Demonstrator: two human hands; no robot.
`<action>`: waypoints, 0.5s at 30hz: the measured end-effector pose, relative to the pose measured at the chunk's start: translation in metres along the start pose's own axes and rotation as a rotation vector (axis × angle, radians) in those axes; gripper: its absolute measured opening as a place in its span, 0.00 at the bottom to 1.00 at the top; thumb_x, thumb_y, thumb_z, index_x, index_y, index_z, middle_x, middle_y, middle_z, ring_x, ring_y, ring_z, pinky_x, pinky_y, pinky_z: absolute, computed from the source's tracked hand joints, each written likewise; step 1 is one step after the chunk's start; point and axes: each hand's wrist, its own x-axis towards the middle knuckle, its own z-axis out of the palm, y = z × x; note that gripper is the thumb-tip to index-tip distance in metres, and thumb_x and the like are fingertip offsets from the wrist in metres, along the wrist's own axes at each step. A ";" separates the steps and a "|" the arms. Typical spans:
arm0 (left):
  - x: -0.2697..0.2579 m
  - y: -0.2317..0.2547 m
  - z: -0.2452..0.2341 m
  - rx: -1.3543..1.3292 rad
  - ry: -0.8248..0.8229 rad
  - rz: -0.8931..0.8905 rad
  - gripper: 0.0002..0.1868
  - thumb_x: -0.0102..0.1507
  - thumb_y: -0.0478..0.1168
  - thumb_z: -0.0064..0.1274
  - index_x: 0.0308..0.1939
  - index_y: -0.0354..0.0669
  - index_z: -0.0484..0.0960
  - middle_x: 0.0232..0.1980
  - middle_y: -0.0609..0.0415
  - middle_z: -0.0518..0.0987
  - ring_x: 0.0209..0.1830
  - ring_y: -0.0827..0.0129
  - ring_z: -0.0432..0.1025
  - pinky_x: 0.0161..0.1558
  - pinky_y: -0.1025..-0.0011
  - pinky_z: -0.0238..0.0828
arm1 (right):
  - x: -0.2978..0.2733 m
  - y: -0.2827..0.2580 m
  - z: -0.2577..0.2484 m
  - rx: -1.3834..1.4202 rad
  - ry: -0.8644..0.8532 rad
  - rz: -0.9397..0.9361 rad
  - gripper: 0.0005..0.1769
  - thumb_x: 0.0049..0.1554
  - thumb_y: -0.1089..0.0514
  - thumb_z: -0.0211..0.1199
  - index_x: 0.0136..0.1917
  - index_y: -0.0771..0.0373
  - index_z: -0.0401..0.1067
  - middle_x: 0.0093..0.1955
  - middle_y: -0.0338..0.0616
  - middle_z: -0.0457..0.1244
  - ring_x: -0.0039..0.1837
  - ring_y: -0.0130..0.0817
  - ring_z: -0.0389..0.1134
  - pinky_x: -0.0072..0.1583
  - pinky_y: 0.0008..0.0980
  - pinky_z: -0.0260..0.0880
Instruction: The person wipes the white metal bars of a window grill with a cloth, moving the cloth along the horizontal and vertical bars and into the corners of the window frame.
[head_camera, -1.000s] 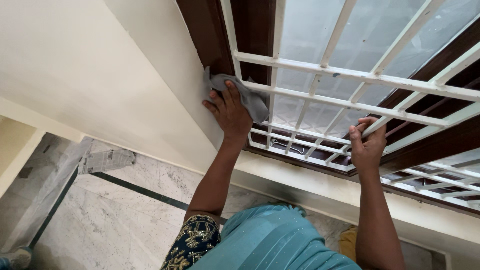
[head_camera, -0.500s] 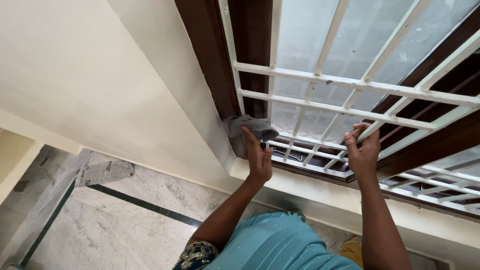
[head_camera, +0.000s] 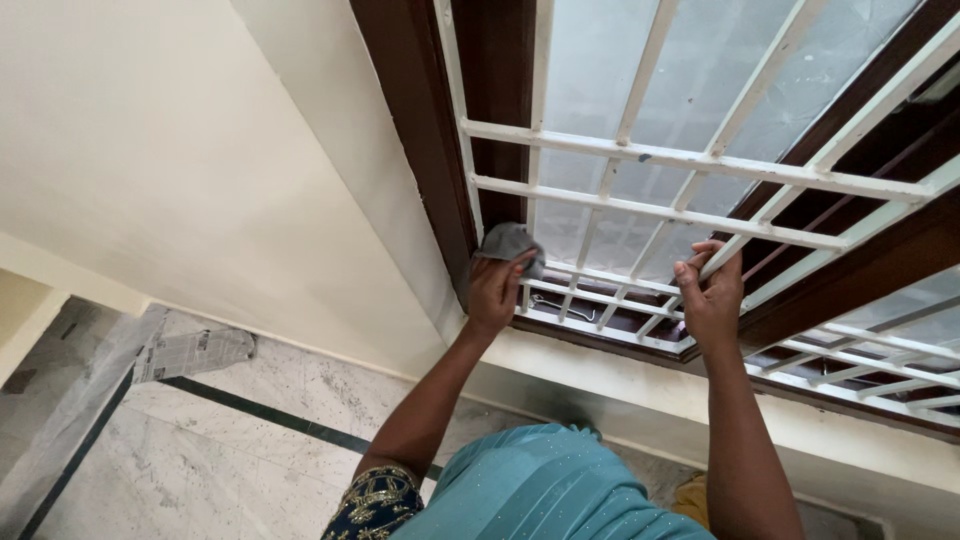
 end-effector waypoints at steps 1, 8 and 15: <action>-0.017 -0.003 0.001 -0.086 0.076 -0.188 0.16 0.76 0.44 0.45 0.54 0.46 0.89 0.37 0.56 0.75 0.37 0.69 0.67 0.46 0.69 0.66 | -0.001 0.000 0.001 -0.021 0.005 0.002 0.16 0.64 0.66 0.61 0.62 0.65 0.60 0.43 0.36 0.57 0.44 0.22 0.59 0.47 0.24 0.61; -0.081 0.016 -0.048 -0.615 0.690 -0.211 0.19 0.79 0.44 0.48 0.65 0.29 0.76 0.59 0.45 0.77 0.56 0.66 0.71 0.61 0.69 0.69 | 0.000 0.009 0.006 -0.025 0.046 -0.016 0.17 0.64 0.65 0.62 0.63 0.65 0.61 0.43 0.36 0.58 0.44 0.22 0.57 0.48 0.24 0.61; -0.013 0.064 -0.077 0.063 0.313 0.132 0.32 0.76 0.44 0.47 0.80 0.38 0.55 0.64 0.39 0.76 0.58 0.45 0.78 0.57 0.55 0.80 | -0.002 0.010 0.011 -0.008 0.083 -0.032 0.17 0.64 0.67 0.61 0.63 0.66 0.60 0.44 0.35 0.57 0.46 0.22 0.57 0.50 0.24 0.61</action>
